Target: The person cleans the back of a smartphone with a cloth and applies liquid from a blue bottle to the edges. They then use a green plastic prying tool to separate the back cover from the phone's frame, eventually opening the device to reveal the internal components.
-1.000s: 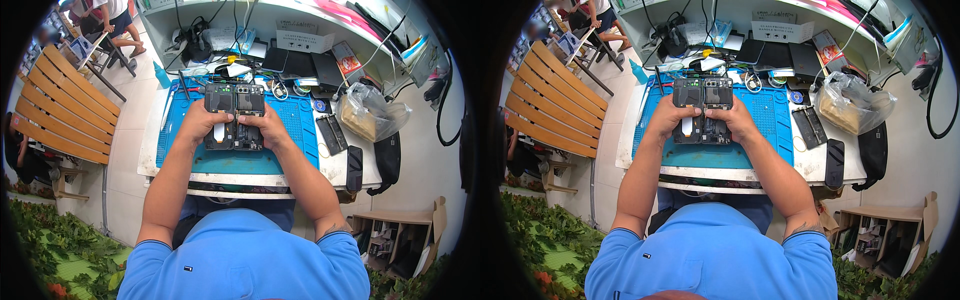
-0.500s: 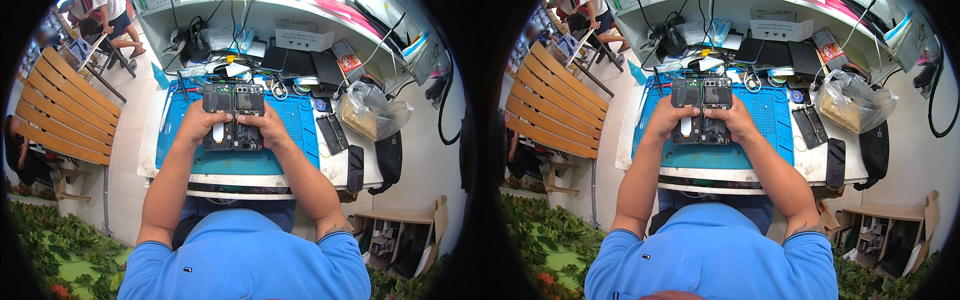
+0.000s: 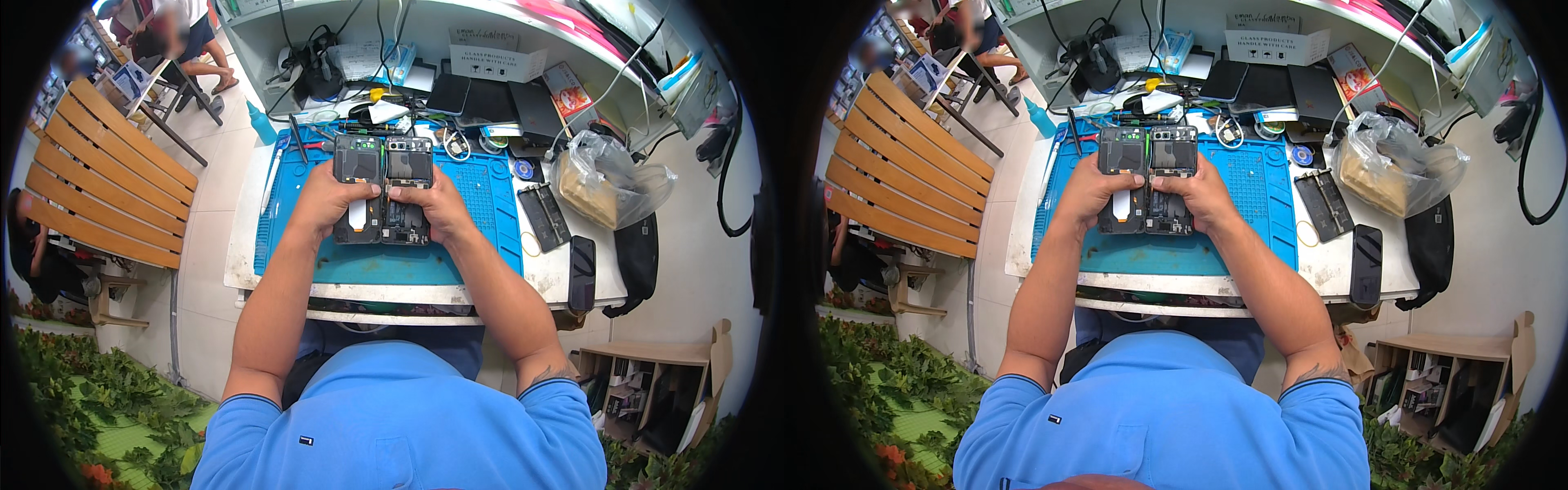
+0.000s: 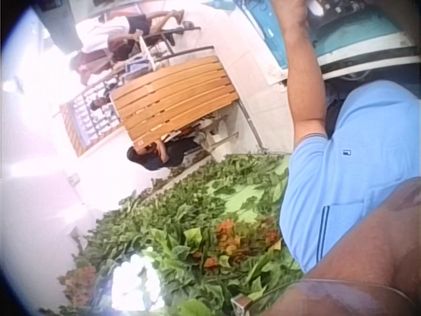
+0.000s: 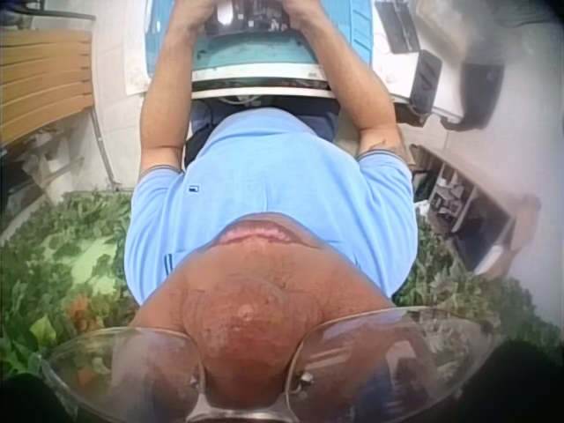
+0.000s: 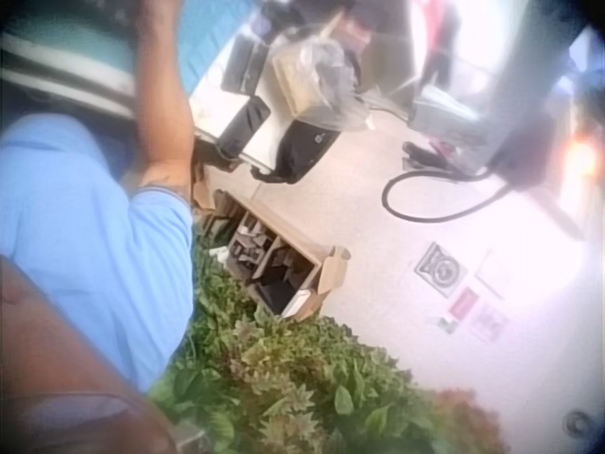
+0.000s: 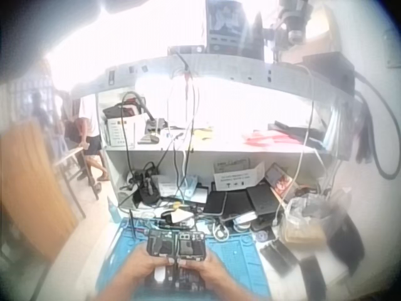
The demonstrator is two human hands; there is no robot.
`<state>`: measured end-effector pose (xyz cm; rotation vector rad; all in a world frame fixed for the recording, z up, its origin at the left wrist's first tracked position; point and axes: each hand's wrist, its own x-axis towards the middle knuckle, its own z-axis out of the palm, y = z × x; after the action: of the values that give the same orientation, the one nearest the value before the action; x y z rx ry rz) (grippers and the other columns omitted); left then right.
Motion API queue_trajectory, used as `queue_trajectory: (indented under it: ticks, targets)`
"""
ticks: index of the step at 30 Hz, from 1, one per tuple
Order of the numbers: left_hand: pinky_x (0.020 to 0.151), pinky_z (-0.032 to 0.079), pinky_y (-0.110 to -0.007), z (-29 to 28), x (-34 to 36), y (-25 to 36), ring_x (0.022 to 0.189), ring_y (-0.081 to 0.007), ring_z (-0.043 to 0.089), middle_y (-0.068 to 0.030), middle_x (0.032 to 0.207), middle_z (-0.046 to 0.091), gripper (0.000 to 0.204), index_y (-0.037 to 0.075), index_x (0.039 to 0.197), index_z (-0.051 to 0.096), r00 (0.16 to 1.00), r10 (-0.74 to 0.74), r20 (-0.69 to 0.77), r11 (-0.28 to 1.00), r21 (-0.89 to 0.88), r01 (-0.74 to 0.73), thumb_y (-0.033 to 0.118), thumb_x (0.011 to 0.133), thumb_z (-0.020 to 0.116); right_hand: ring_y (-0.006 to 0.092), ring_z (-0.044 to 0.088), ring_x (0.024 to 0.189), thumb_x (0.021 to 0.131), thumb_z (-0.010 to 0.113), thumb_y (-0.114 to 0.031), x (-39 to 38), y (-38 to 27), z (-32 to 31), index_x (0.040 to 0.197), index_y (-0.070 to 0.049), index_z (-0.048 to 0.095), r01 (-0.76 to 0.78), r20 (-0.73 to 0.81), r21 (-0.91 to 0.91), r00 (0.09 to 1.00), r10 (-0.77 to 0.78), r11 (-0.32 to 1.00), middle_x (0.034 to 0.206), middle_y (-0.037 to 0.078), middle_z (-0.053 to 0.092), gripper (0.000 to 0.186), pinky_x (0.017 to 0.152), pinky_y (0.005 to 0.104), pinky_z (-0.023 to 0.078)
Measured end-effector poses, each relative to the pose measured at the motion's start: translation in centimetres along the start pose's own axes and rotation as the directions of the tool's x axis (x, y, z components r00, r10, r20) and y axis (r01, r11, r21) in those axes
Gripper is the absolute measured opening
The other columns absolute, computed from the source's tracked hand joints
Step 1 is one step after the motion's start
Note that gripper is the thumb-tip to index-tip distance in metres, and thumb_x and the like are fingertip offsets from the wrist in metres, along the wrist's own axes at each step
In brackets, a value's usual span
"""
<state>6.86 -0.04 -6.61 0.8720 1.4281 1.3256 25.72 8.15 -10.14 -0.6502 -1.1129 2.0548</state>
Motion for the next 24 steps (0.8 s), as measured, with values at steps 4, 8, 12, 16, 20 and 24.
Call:
queue_trajectory:
  ticks: [4, 8, 12, 16, 20, 24]
  targets:
    - [0.077, 0.064, -0.035, 0.0, 0.1, 0.1, 0.085, -0.0200, 0.077, -0.0130, 0.104, 0.076, 0.046, -0.002, 0.118, 0.066, 1.000, -0.002, 0.005, 1.000, 0.016, 0.002, -0.001, 0.076, 0.086, 0.0222, 0.076, 0.101, 0.083, 0.081, 0.006, 0.1, 0.2, -0.1, 0.131, -0.001, 0.056, 0.003, -0.005, -0.016, 1.000, -0.003, 1.000, 0.118, 0.013, 0.073, 0.055, 0.090, 0.0396, 0.065]
    - [0.078, 0.064, -0.036, 0.1, 0.0, 0.2, 0.086, -0.0204, 0.077, -0.0131, 0.104, 0.076, 0.047, -0.002, 0.118, 0.066, 1.000, -0.002, 0.004, 1.000, 0.019, 0.002, -0.001, 0.076, 0.086, 0.0219, 0.076, 0.101, 0.082, 0.081, 0.007, 0.1, 0.1, -0.2, 0.129, -0.001, 0.057, -0.009, -0.018, -0.017, 1.000, 0.009, 1.000, 0.117, 0.013, 0.073, 0.053, 0.090, 0.0394, 0.065]
    - [0.078, 0.062, -0.035, 0.1, 0.2, -0.1, 0.085, -0.0198, 0.076, -0.0118, 0.102, 0.077, 0.043, -0.002, 0.115, 0.068, 1.000, 0.017, -0.005, 1.000, 0.019, -0.017, -0.003, 0.075, 0.084, 0.0223, 0.075, 0.103, 0.082, 0.079, 0.010, -0.1, 0.0, 0.1, 0.126, 0.000, 0.059, -0.013, -0.048, -0.014, 0.999, 0.012, 1.000, 0.115, 0.013, 0.074, 0.050, 0.092, 0.0390, 0.064]
    - [0.077, 0.063, -0.035, -0.2, 0.6, -0.7, 0.084, -0.0184, 0.075, -0.0107, 0.103, 0.076, 0.046, -0.001, 0.118, 0.068, 0.999, 0.036, 0.015, 0.999, 0.030, -0.037, -0.001, 0.076, 0.085, 0.0223, 0.075, 0.103, 0.081, 0.079, 0.011, -0.2, -0.1, 0.3, 0.125, 0.000, 0.059, 0.004, -0.059, -0.027, 0.998, -0.005, 1.000, 0.117, 0.013, 0.074, 0.050, 0.092, 0.0391, 0.063]
    - [0.075, 0.062, -0.034, 0.0, 0.5, -0.8, 0.083, -0.0178, 0.074, -0.0097, 0.102, 0.076, 0.044, 0.000, 0.117, 0.068, 0.999, 0.044, 0.005, 0.998, 0.046, -0.044, -0.001, 0.076, 0.084, 0.0213, 0.074, 0.105, 0.080, 0.078, 0.013, -0.2, 0.1, 0.3, 0.126, 0.000, 0.059, 0.047, -0.036, -0.053, 0.998, -0.049, 0.997, 0.118, 0.012, 0.074, 0.052, 0.096, 0.0381, 0.061]
    - [0.076, 0.062, -0.034, -0.1, 0.5, -0.7, 0.084, -0.0181, 0.075, -0.0096, 0.102, 0.076, 0.043, 0.000, 0.116, 0.069, 1.000, 0.018, -0.009, 0.999, 0.027, -0.018, -0.003, 0.076, 0.084, 0.0232, 0.074, 0.109, 0.092, 0.075, -0.015, -0.1, 0.0, -0.1, 0.130, -0.001, 0.059, -0.006, 0.039, 0.036, 0.999, 0.005, 0.999, 0.119, 0.014, 0.073, 0.044, 0.099, 0.0383, 0.059]
